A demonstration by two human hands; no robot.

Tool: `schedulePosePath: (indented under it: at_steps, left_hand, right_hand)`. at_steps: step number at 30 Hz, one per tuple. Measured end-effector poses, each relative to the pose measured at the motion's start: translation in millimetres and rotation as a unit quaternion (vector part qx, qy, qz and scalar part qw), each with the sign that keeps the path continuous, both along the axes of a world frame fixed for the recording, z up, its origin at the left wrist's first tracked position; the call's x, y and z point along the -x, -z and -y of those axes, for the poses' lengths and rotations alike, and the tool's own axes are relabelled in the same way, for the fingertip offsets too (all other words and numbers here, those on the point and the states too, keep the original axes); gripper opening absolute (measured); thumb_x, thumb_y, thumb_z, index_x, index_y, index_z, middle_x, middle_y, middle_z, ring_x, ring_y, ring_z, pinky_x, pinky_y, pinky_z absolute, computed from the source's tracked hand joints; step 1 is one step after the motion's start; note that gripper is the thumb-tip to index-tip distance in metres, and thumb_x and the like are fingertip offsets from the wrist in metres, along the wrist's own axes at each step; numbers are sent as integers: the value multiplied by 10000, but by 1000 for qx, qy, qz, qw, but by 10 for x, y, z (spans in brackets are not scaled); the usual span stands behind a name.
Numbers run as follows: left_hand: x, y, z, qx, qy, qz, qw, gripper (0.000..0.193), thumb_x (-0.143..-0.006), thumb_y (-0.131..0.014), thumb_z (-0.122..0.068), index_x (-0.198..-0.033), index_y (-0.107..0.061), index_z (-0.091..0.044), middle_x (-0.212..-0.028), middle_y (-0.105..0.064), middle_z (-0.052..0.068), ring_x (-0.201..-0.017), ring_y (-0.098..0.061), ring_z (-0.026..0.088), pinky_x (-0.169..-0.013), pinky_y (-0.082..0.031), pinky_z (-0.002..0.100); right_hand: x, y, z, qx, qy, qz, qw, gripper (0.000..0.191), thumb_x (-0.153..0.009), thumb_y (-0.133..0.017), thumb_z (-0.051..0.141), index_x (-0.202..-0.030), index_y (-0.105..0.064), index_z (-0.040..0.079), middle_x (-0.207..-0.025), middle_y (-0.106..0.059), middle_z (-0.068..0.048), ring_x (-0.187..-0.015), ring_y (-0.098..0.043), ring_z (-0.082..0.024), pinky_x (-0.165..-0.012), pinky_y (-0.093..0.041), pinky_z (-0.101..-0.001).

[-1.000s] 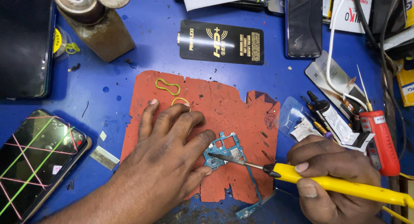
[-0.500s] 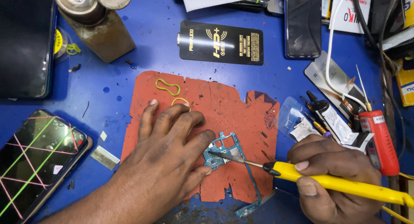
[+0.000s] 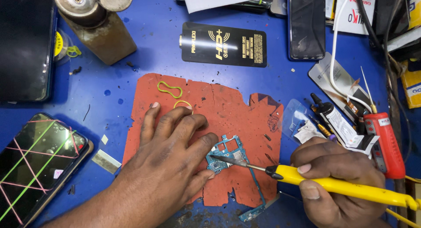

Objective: The person uses a soldering iron to heat and remove a small component from a blue circuit board. They then use a purple plastic tool to scrape the area and a white tissue to wipe the board clean. The person continues soldering other areas of the board and removes another small component.

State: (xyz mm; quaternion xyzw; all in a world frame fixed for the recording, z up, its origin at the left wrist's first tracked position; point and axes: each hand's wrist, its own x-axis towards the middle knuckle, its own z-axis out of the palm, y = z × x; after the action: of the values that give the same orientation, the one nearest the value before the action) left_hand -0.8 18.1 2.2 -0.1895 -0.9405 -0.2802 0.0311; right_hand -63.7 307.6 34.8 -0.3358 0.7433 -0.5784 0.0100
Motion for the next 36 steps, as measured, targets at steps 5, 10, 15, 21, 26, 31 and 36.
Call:
schedulePosePath:
  at_steps: [5,10,15,21,26,31,36]
  left_hand:
    - [-2,-2,1,-6,0,5,1000,604,-781,-757,-413,-1286,-594,-125,-1362,-494,158,-1394,-370,410,-1139,-169,728]
    - [-3,-7,5,-5,0,4,1000,612,-782,-758,-413,-1295,-593,-123,-1360,-497,154,-1395,-371,404,-1144,-168,727]
    - [-1,-12,5,-7,-2,4,1000,604,-787,-755,-416,-1294,-597,-127,-1366,-499,146,-1391,-376,398,-1150,-165,729]
    - [5,-18,7,-6,1,2,1000,591,-787,-753,-418,-1277,-598,-126,-1360,-499,147,-1395,-370,399,-1138,-170,728]
    - [9,-17,9,-7,0,4,1000,591,-786,-754,-416,-1278,-601,-128,-1360,-503,144,-1397,-369,398,-1137,-173,727]
    - [16,-8,12,-3,1,4,1000,597,-771,-762,-411,-1271,-606,-126,-1354,-507,146,-1393,-372,398,-1134,-174,726]
    - [36,3,14,3,-6,1,1000,605,-746,-770,-423,-1256,-612,-138,-1354,-508,139,-1385,-376,385,-1148,-167,720]
  right_hand:
    - [-3,-4,1,-2,4,1,1000,181,-929,-662,98,-1051,-565,6,-836,-677,-132,-751,-653,-190,-682,-565,-343]
    - [0,-1,-5,-1,4,9,1000,169,-914,-665,98,-1025,-581,4,-820,-681,-126,-739,-655,-187,-686,-568,-347]
    - [-17,1,-4,-4,14,22,1000,164,-903,-666,94,-1018,-594,0,-819,-678,-134,-736,-653,-194,-671,-563,-342]
    - [-10,14,-26,-6,1,14,1000,157,-914,-665,91,-1024,-600,0,-837,-676,-131,-752,-655,-199,-681,-561,-343]
    - [-8,30,-33,9,5,6,1000,165,-920,-659,95,-1032,-578,3,-836,-674,-120,-746,-651,-187,-667,-560,-333]
    - [20,13,-9,10,-17,-5,1000,147,-924,-657,82,-1033,-595,4,-838,-670,-119,-753,-651,-196,-684,-563,-345]
    - [20,34,0,12,-3,-14,1000,164,-891,-653,69,-1013,-566,4,-812,-665,-125,-668,-670,-178,-633,-566,-341]
